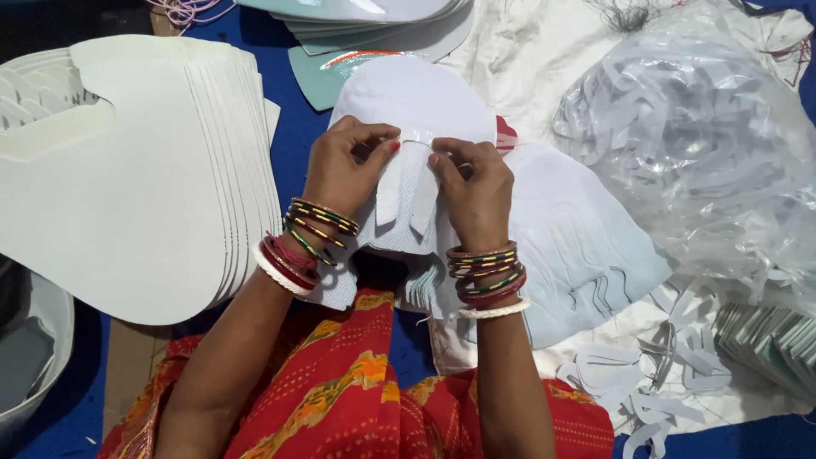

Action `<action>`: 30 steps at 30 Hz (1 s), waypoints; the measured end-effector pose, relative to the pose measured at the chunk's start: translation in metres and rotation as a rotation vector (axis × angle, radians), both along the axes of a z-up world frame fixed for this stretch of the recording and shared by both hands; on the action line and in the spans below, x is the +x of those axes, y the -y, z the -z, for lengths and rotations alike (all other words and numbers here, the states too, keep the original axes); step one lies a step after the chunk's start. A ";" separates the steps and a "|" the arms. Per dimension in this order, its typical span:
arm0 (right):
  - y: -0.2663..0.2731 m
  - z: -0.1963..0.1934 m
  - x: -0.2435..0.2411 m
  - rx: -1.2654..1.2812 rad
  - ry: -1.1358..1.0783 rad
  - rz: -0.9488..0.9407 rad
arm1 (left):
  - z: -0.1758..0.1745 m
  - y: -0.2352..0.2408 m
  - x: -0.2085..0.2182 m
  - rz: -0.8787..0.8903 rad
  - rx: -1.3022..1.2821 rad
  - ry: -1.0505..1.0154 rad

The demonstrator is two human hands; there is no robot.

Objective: The person sorts and inspects white fabric shoe upper components on a factory floor.

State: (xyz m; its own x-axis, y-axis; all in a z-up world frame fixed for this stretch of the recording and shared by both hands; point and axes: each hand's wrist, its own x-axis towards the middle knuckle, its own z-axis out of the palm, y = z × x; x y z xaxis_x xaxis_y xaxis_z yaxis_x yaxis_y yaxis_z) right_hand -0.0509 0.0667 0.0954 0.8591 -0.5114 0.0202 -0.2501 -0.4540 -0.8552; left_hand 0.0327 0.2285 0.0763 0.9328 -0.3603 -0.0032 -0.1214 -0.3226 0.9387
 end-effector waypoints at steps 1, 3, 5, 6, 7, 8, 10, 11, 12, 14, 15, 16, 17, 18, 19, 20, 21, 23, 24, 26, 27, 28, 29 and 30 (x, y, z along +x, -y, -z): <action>-0.002 -0.003 -0.001 -0.074 -0.013 -0.009 | -0.003 0.000 -0.001 0.018 0.029 0.043; -0.004 0.004 -0.008 -0.194 0.009 -0.037 | -0.009 -0.001 -0.004 0.045 0.192 0.053; -0.003 0.004 -0.019 -0.319 0.027 -0.061 | -0.007 -0.008 -0.006 0.079 0.351 0.063; -0.002 0.002 -0.026 -0.419 0.037 -0.115 | -0.003 -0.015 -0.005 0.158 0.413 0.234; -0.001 0.000 -0.033 -0.518 0.045 -0.170 | 0.001 -0.022 -0.005 0.239 0.472 0.406; -0.003 -0.005 -0.039 -0.517 0.042 -0.166 | -0.002 -0.029 -0.004 0.243 0.472 0.406; -0.004 -0.016 -0.052 -0.529 -0.103 -0.234 | -0.007 -0.042 -0.002 0.422 0.622 0.224; -0.006 -0.016 -0.056 -0.528 -0.106 -0.225 | -0.009 -0.047 -0.005 0.431 0.621 0.226; -0.006 -0.016 -0.060 -0.533 -0.135 -0.224 | -0.011 -0.049 -0.006 0.467 0.670 0.252; -0.007 -0.018 -0.068 -0.540 -0.174 -0.199 | -0.013 -0.052 -0.008 0.526 0.710 0.287; -0.008 -0.018 -0.071 -0.542 -0.158 -0.204 | -0.013 -0.053 -0.009 0.491 0.749 0.309; -0.007 -0.019 -0.076 -0.548 -0.147 -0.201 | -0.012 -0.051 -0.010 0.465 0.782 0.333; -0.001 -0.019 -0.087 -0.553 -0.160 -0.168 | -0.009 -0.055 -0.008 0.497 0.767 0.346; 0.004 -0.020 -0.096 -0.520 -0.096 -0.173 | -0.007 -0.059 -0.003 0.479 0.779 0.309; 0.009 -0.022 -0.105 -0.489 -0.031 -0.178 | -0.004 -0.064 0.002 0.462 0.791 0.271; 0.021 -0.010 -0.117 -0.493 -0.039 -0.161 | -0.011 -0.064 -0.003 0.480 0.783 0.277; 0.033 0.002 -0.130 -0.388 -0.021 -0.058 | -0.018 -0.066 -0.007 0.467 0.771 0.442; 0.056 0.039 -0.156 -0.278 -0.006 0.044 | -0.037 -0.056 -0.031 0.456 0.756 0.600; 0.070 0.063 -0.166 -0.209 -0.108 0.151 | -0.050 -0.042 -0.047 0.466 0.481 0.519; 0.087 0.096 -0.176 -0.135 -0.206 0.258 | -0.068 -0.010 -0.082 0.469 0.209 0.436; 0.091 0.105 -0.175 -0.260 -0.192 0.262 | -0.073 0.007 -0.102 0.615 0.094 0.280; 0.095 0.114 -0.174 -0.383 -0.177 0.261 | -0.078 0.024 -0.123 0.753 -0.019 0.117; 0.091 0.112 -0.164 -0.380 -0.172 0.260 | -0.065 0.038 -0.137 0.752 -0.015 0.121; 0.087 0.111 -0.155 -0.407 -0.143 0.230 | -0.051 0.052 -0.152 0.951 0.022 0.050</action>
